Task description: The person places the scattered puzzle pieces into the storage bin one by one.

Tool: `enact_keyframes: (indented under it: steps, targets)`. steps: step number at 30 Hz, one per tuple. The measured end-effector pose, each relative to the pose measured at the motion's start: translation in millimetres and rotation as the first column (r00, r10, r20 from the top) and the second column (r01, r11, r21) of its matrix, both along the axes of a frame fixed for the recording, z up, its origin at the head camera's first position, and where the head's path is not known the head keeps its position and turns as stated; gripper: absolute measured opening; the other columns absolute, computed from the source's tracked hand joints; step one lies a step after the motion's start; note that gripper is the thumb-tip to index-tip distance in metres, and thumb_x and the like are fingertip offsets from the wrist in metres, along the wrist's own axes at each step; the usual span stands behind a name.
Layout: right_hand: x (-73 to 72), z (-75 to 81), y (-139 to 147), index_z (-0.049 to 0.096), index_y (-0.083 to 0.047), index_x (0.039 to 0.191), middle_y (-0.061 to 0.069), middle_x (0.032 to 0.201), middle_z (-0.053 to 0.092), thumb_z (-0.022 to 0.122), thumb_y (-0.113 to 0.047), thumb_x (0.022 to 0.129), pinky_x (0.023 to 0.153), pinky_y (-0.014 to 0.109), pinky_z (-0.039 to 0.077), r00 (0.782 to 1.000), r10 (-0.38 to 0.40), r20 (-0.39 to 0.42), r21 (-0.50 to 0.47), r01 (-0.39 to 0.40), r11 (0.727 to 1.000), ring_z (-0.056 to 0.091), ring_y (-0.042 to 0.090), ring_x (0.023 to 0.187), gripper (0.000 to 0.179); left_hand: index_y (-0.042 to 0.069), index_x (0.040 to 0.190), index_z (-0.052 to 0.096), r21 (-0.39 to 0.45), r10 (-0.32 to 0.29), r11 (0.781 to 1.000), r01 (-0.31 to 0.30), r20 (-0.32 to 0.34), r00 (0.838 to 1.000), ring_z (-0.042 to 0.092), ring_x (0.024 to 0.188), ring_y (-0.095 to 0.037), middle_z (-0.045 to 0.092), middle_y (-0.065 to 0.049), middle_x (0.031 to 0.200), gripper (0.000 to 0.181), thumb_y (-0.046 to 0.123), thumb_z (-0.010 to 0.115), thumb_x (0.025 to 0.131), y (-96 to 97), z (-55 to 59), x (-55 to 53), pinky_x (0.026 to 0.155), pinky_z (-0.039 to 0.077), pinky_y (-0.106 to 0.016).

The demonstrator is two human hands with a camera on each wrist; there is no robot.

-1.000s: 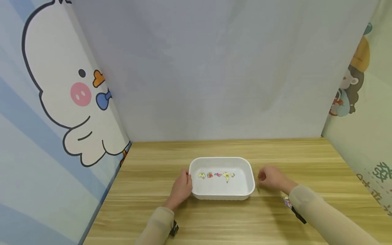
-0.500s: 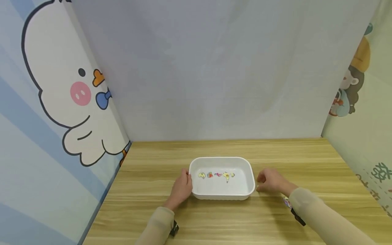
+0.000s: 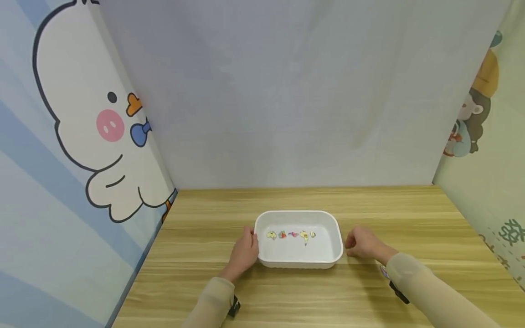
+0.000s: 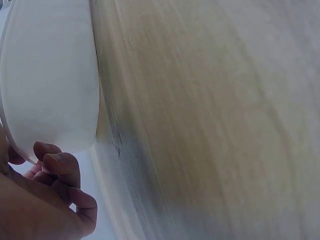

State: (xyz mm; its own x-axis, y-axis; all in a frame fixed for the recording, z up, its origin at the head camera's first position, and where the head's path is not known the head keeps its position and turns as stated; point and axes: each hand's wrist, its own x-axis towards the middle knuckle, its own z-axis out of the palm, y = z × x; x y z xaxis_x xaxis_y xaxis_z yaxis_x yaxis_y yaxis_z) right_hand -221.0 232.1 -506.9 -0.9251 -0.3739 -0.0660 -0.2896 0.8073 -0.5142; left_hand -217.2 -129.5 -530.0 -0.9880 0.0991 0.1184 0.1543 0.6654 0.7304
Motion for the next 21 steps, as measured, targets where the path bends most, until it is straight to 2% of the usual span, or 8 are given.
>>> enact_keyframes:
  steps: [6,14,21]
  targets:
    - [-1.0,-0.8,-2.0,0.066,-0.006,0.075,-0.001,0.07,0.059,0.08,-0.004,0.066,0.064,0.037,0.048,1.0,-0.006,-0.002,0.047,0.006,0.999,0.054,0.018,0.067,0.017,-0.001,0.114,0.047,-0.002,-0.003,1.0,0.003,-0.005,1.0,0.054,0.07,-0.02,0.058,-0.011,0.085,0.019,0.01,0.04,0.1,-0.2,-0.5,-0.7,0.061,0.046,-0.035]
    - [0.5,-0.3,-0.9,0.066,-0.004,0.075,0.0,0.069,0.058,0.079,0.0,0.063,0.061,0.035,0.047,1.0,-0.001,-0.008,-0.013,0.001,1.0,0.053,0.016,0.066,0.018,-0.001,0.114,0.048,-0.009,-0.001,1.0,0.001,0.0,1.0,0.054,0.068,-0.019,0.058,-0.01,0.085,0.02,0.011,0.04,0.1,1.0,0.1,-0.2,0.058,0.046,-0.034]
    - [2.1,2.4,1.8,0.069,-0.008,0.071,-0.004,0.066,0.061,0.08,-0.003,0.065,0.061,0.033,0.046,0.999,0.02,-0.03,-0.022,-0.02,1.0,0.052,0.011,0.062,0.014,0.0,0.115,0.048,-0.01,0.009,1.0,-0.009,0.01,1.0,0.053,0.067,-0.018,0.058,-0.009,0.085,0.021,0.013,0.04,0.101,1.5,-0.8,-0.9,0.058,0.045,-0.034]
